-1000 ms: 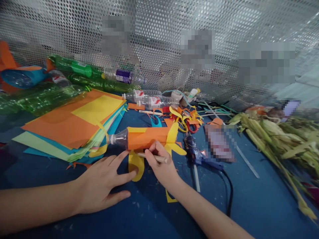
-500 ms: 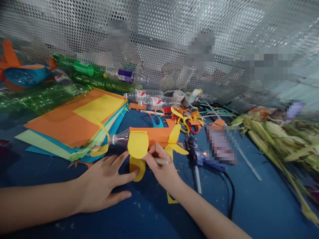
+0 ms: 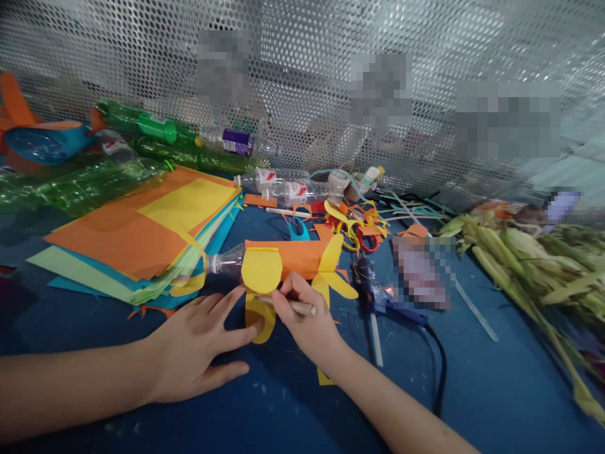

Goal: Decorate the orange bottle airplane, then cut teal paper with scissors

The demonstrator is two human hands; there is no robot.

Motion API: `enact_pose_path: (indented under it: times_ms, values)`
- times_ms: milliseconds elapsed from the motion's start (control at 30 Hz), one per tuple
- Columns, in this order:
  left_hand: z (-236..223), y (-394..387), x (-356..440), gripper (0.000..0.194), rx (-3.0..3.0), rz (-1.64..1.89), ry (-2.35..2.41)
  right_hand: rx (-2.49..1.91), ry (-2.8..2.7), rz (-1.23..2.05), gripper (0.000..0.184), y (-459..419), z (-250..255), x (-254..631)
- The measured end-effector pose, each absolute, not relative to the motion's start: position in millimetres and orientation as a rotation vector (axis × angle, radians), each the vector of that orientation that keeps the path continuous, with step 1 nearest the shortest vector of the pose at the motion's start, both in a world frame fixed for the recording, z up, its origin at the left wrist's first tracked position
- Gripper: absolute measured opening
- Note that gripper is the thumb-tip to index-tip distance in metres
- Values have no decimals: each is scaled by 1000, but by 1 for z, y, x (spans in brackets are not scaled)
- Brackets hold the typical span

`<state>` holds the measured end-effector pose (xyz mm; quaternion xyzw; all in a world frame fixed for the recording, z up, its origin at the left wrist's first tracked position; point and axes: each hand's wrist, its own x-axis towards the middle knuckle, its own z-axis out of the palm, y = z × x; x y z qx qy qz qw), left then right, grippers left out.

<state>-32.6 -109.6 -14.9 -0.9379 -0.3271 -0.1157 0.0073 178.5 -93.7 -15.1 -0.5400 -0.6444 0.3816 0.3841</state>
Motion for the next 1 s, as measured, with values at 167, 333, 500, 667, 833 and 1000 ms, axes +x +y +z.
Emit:
enact_pose_path:
  times_ms: [167, 333, 500, 667, 833, 1000]
  values:
    - [-16, -110, -33, 41, -2921, -396, -1022, -1413, -1644, 888, 19, -93, -12, 181]
    - [-10, -110, -31, 43, -2942, -290, -1079, -1490, -1620, 781, 23, -93, -7, 182]
    - [-6, -111, -29, 43, -2954, -253, -1118, -1519, -1617, 695, 24, -94, -6, 184]
    - [-6, -110, -29, 42, -2962, -243, -1111, -1510, -1585, 763, 23, -95, -8, 185]
    - [-7, -110, -29, 44, -2958, -250, -1093, -1491, -1617, 810, 23, -98, -9, 185]
    - [-7, -110, -29, 43, -2978, -221, -1105, -1475, -1654, 882, 25, -103, -7, 180]
